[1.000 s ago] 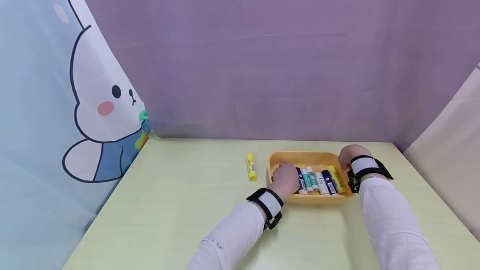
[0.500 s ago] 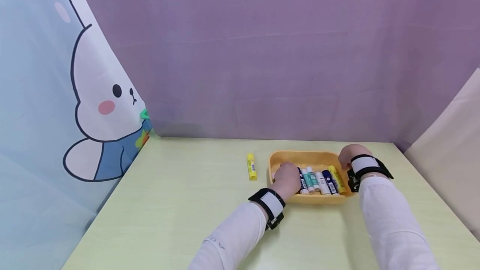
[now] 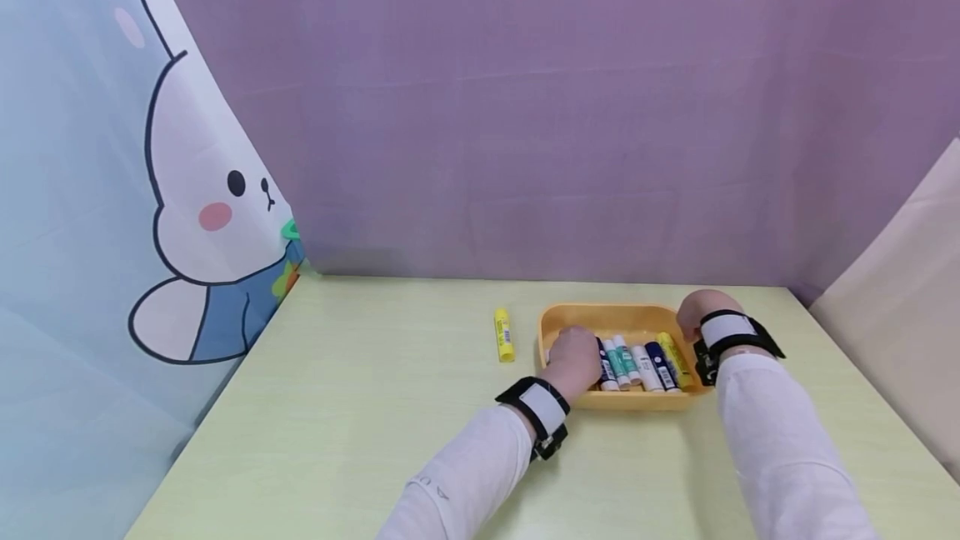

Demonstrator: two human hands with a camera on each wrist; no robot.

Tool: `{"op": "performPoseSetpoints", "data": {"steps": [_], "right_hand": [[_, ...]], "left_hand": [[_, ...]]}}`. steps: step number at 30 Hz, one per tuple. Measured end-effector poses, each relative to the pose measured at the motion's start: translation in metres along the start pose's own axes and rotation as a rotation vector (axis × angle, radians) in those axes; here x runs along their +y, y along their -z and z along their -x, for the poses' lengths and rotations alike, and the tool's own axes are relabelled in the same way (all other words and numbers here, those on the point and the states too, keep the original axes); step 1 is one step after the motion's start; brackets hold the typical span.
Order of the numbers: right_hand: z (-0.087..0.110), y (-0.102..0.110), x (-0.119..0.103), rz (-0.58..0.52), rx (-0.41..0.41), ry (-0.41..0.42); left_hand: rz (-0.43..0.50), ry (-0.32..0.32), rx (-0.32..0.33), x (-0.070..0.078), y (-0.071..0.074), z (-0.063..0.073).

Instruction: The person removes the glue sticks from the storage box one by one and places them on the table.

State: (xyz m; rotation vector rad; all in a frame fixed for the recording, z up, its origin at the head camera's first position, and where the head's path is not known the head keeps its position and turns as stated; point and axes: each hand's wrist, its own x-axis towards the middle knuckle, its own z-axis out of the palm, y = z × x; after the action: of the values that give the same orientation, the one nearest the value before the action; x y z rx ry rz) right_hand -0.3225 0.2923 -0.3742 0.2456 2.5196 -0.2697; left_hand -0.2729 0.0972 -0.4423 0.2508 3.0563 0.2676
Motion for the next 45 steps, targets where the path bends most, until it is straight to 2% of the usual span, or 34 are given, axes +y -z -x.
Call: {"op": "performPoseSetpoints", "data": {"steps": [5,9,12,18,25,32,38,45], "right_hand": [[-0.004,0.000,0.002,-0.009,0.004,-0.024],[-0.002,0.001,0.001,-0.003,0.008,-0.024],[-0.003,0.000,0.003,-0.024,0.001,-0.033],[-0.007,-0.001,0.008,-0.060,-0.014,-0.044],[-0.006,0.000,0.010,-0.095,-0.008,-0.061],[-0.009,-0.001,0.008,-0.046,0.013,-0.054],[-0.013,-0.003,0.008,-0.011,0.019,-0.033],[-0.013,-0.003,0.006,-0.051,0.022,-0.050]], "left_hand": [[-0.024,-0.037,0.006,-0.002,0.004,0.002],[-0.005,-0.062,-0.002,-0.004,0.011,0.008],[0.031,-0.077,0.002,-0.006,0.017,0.012],[0.209,-0.051,0.006,-0.011,0.036,0.016],[0.232,-0.048,0.027,-0.020,0.063,0.015],[0.398,-0.050,0.027,-0.037,0.097,0.021],[0.417,-0.119,0.072,-0.055,0.124,0.026],[0.478,-0.085,0.086,-0.077,0.145,0.031]]}}
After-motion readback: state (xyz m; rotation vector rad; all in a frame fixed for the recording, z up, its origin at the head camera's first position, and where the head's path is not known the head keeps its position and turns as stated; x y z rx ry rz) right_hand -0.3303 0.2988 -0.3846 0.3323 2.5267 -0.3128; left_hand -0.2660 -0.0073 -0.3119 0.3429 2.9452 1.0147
